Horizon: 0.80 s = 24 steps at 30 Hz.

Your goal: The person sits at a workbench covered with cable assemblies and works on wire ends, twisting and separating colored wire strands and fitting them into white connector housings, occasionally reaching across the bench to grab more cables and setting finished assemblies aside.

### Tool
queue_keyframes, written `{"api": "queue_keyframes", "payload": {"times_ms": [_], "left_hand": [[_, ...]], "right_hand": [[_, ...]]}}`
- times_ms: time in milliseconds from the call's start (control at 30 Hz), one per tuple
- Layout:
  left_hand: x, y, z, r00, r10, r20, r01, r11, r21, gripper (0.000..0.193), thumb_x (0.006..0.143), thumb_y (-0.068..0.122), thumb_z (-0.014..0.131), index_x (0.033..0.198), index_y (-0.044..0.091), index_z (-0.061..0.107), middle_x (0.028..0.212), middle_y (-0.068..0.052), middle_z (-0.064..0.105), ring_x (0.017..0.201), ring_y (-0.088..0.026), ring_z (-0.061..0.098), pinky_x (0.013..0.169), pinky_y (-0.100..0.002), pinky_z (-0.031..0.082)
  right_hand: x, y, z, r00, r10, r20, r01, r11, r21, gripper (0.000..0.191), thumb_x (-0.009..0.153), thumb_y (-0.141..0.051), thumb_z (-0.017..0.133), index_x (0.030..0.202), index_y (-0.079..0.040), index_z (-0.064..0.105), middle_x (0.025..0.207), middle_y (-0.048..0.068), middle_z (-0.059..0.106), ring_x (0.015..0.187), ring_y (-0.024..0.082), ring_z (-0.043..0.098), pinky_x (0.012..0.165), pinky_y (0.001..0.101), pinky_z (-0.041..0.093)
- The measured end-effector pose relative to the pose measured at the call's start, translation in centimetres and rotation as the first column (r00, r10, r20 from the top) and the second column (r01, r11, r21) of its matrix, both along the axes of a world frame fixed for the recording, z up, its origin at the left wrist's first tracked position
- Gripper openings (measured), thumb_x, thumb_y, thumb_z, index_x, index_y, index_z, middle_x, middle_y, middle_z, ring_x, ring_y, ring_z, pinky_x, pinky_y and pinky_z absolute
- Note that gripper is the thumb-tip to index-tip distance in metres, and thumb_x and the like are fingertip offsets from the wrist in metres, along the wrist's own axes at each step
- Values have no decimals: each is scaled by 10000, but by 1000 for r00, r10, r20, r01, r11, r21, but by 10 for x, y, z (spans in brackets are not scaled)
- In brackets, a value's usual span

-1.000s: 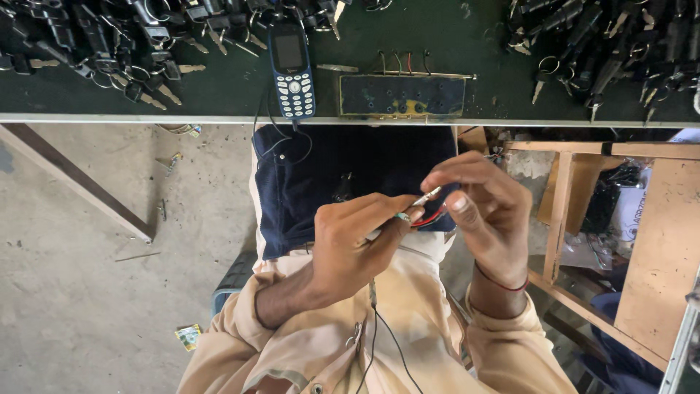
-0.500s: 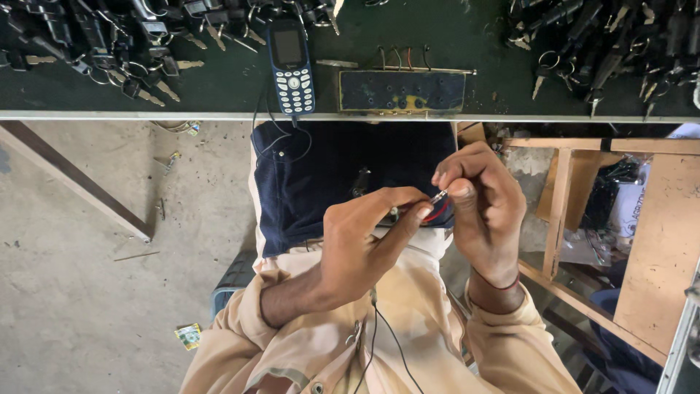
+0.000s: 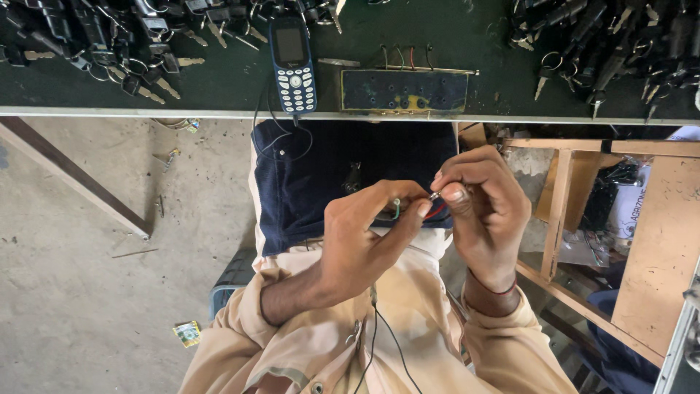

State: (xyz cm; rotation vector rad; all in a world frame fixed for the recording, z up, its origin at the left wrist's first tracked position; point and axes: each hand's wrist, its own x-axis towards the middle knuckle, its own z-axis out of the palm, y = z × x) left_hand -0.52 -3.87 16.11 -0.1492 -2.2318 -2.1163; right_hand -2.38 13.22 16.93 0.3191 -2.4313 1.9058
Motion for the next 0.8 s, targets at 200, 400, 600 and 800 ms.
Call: {"api": "queue_keyframes", "payload": {"times_ms": [200,400,600,800], "left_hand": [[-2,0,-1,999,-34,0,34,998,57,144,993,68,744,1120,26,691,976,-78,761,851,-127,757,737,-248,593],[-3,-1,-2,998,-48,31,46,996,74,138,987,55,744,1115,29,701,959,-87,761,808,-145,754,709,-256,583],[-1,-2,-2,999,-40,-37,42,997,65,129,991,29,733,1114,10,699,953,-106,749,833,-161,757,729,-263,580],[1,-3,-4,999,-39,-37,41,997,60,97,989,13,717,1084,-6,714,892,-112,738,758,-165,724,671,-263,539]], "right_hand": [[1,-2,1,999,-26,-48,31,992,123,154,1050,-134,707,1038,12,660,1057,92,636,831,94,586,694,185,435],[0,-2,1,999,-4,-40,5,1000,23,200,1100,-154,710,1020,19,651,1015,91,639,877,99,597,770,199,475],[3,-7,-6,991,-68,-117,77,994,71,291,1111,-259,680,1007,5,614,991,79,622,871,103,600,768,200,474],[6,-10,-12,995,-60,-84,58,998,-30,341,1120,-310,671,1016,7,603,1002,85,609,887,128,602,795,220,486]]}}
